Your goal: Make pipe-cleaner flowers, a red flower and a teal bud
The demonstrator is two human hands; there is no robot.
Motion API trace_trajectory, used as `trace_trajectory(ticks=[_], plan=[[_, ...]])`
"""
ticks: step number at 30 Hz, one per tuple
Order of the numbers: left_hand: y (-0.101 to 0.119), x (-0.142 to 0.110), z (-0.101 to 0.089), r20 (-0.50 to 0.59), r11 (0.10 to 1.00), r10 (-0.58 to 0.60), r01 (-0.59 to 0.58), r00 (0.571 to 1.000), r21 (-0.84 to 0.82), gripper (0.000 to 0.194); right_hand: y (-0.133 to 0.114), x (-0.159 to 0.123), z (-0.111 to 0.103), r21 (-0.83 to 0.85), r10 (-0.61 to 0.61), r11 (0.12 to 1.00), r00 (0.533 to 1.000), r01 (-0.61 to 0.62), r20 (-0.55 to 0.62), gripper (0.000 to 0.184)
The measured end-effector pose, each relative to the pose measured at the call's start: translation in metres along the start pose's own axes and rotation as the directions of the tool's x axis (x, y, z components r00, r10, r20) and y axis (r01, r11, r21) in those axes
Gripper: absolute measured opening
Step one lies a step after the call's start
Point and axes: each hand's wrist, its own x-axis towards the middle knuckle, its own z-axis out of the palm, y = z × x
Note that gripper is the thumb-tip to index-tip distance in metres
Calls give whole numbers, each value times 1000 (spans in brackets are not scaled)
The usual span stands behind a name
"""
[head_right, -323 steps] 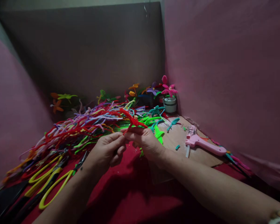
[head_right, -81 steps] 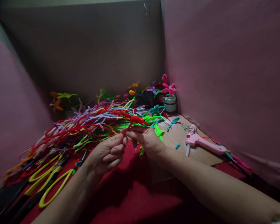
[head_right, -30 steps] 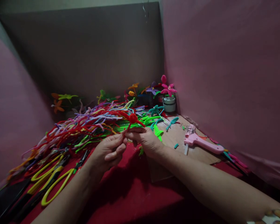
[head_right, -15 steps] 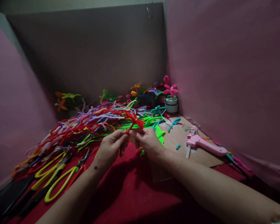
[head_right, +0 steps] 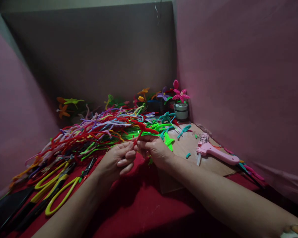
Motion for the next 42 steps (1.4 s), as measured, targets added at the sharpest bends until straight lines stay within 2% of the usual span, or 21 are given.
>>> trace_trajectory(ticks=[5,8,11,15,17,19,21,22,23,25,30,33,35,36,39,42], plan=[[6,-3,1,22,979,-114,116,993,-166,14,2,0,1,-8,-31,1000,1000,31,-7,6],[8,-5,2,24,976,-137,139,990,-169,17,1,-1,2,-45,-63,997,998,63,0,7],[10,-5,2,18,995,-96,96,995,-23,18,0,-2,4,-110,-78,991,996,74,-37,11],[9,-3,5,-112,951,76,-38,991,307,35,-3,-2,4,-169,-86,983,993,71,-86,18],[6,-1,7,-182,861,184,-69,966,504,37,-4,-2,4,-171,-116,980,987,97,-107,19],[1,-1,7,-205,671,364,-103,909,734,32,-4,-2,4,-175,-144,977,982,121,-126,19],[-5,-1,6,-147,427,536,-117,831,897,23,-3,-3,4,-192,-163,972,976,134,-141,19],[-8,-2,5,-104,331,589,-122,802,936,18,-3,-3,5,-203,-167,970,975,136,-146,19],[-10,-2,4,-68,274,616,-132,785,953,12,-2,-3,5,-213,-171,968,973,136,-153,19],[-13,-3,2,-30,243,628,-159,778,957,5,-1,-3,6,-228,-167,965,973,127,-162,17],[-10,-2,-3,43,180,610,-191,791,965,15,1,-3,7,-233,-159,965,977,122,-145,16],[-9,0,-2,0,256,618,-202,786,945,14,2,-4,6,-189,-145,975,983,121,-116,15],[-8,1,0,-65,365,599,-200,798,909,17,1,-4,6,-179,-128,978,986,107,-109,14],[-7,1,2,-105,437,566,-189,818,879,18,1,-5,6,-184,-123,978,987,102,-108,14],[-3,0,7,-211,696,352,-104,912,711,18,0,-5,5,-222,-129,969,987,104,-100,14],[3,-2,7,-185,868,149,-39,971,495,17,-2,-4,5,-206,-119,973,990,103,-71,12]])
